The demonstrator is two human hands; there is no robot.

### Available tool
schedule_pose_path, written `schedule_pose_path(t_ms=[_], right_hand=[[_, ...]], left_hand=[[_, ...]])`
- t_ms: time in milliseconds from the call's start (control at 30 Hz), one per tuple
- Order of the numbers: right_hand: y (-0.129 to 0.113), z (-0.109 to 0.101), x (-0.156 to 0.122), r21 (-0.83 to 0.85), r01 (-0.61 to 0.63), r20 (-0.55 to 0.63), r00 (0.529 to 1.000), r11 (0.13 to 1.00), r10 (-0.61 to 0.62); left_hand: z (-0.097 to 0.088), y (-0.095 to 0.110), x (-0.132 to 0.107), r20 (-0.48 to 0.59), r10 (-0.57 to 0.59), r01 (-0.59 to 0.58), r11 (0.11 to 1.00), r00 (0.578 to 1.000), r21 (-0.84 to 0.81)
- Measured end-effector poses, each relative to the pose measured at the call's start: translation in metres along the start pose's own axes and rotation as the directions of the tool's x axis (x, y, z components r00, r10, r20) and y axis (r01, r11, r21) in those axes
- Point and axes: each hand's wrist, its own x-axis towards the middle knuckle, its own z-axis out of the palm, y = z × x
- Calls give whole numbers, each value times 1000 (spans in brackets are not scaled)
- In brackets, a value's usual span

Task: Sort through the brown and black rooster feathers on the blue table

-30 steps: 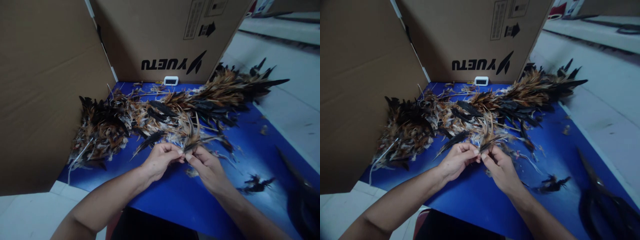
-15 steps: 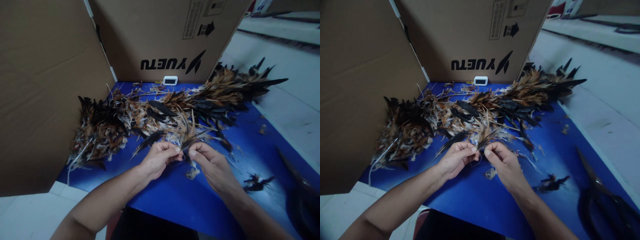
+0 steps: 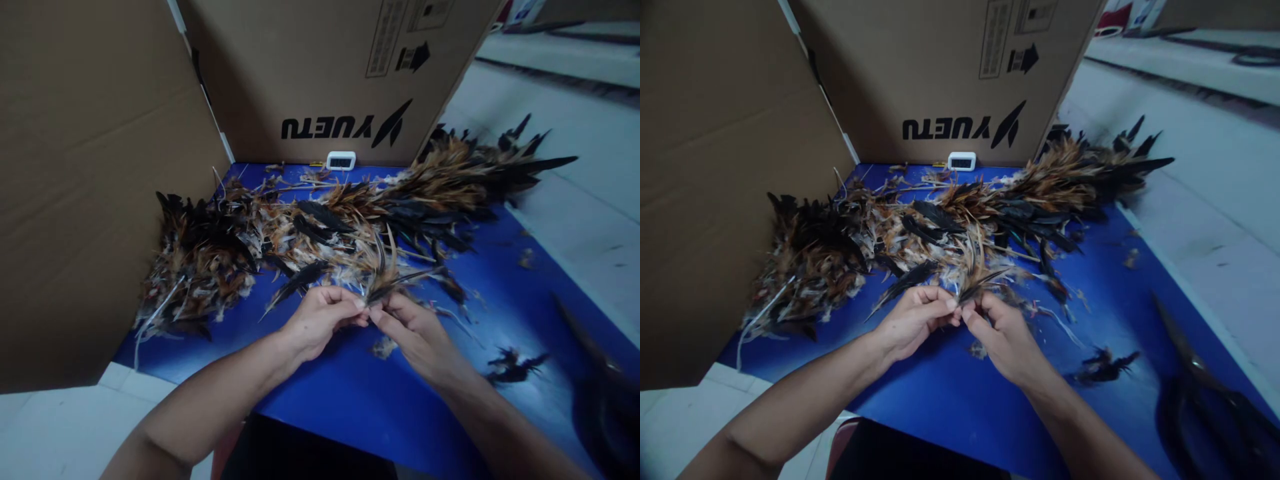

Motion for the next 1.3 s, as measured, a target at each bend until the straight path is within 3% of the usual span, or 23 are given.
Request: schedule_pose_path(t_ms=[467, 900, 1300], right_hand=[[-3, 6, -3, 38, 39, -97, 995, 999, -35], [14, 6, -2, 333, -23, -49, 998, 943, 42], [10, 4, -1, 301, -41, -73, 995, 953, 66]], left_hand=[[5, 4, -3, -7, 8, -8, 1000, 1000, 16], [1, 3, -2, 16, -27, 28, 998, 1000, -62], [-1, 3, -2, 9, 8, -7, 997, 1000, -82]])
